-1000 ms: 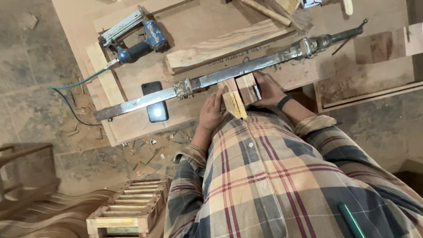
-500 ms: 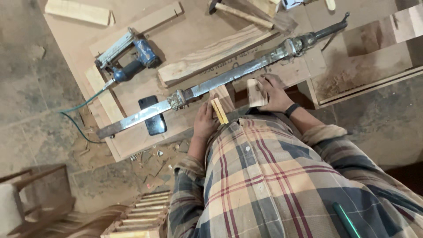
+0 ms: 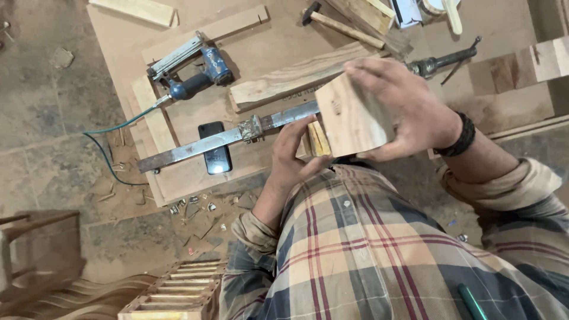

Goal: The person fits a wooden rail into a frame assembly on the workbench, taps pieces into alignment with a hammer, applies glue from a bottle, and uses a pneumatic nail gun to fasten the joints. They reposition the frame, adjust clamps, and press the assembled parts together while working around the bench.

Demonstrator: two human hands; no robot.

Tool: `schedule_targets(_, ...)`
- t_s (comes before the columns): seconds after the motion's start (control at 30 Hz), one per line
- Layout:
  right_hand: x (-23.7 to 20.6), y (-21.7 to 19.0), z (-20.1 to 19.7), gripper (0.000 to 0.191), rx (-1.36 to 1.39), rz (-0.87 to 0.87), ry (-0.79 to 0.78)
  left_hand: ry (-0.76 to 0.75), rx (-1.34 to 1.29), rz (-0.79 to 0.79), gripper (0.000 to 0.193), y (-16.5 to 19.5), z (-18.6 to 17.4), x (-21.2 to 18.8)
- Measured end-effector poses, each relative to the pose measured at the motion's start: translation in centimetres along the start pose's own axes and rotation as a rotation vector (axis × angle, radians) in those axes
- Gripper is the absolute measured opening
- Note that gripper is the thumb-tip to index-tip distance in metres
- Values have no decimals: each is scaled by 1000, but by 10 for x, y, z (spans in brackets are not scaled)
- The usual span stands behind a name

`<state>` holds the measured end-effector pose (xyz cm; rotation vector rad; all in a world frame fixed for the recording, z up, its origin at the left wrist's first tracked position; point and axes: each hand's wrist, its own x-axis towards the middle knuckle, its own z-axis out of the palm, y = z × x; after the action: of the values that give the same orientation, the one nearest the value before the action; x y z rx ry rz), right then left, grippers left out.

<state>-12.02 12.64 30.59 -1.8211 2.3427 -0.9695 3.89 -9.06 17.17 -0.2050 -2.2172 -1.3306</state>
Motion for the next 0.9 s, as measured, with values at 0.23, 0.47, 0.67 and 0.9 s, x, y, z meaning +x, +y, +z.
schedule_targets(0.23, 48, -41, -8, 111, -173, -101, -168, 22, -91, -39, 68, 10, -9, 0)
schedule_targets(0.47, 60, -58, -6, 114, -379, -124, -276, -15, -41, -57, 72, 8, -12, 0)
schedule_targets(0.67, 63, -64, -5, 109, -398, -95, -291, 7, -98, -69, 79, 17, -10, 0)
schedule_targets(0.9, 64, -72, -8, 102, -461, -152, -230, 61, 28, -9, 71, 20, -5, 2)
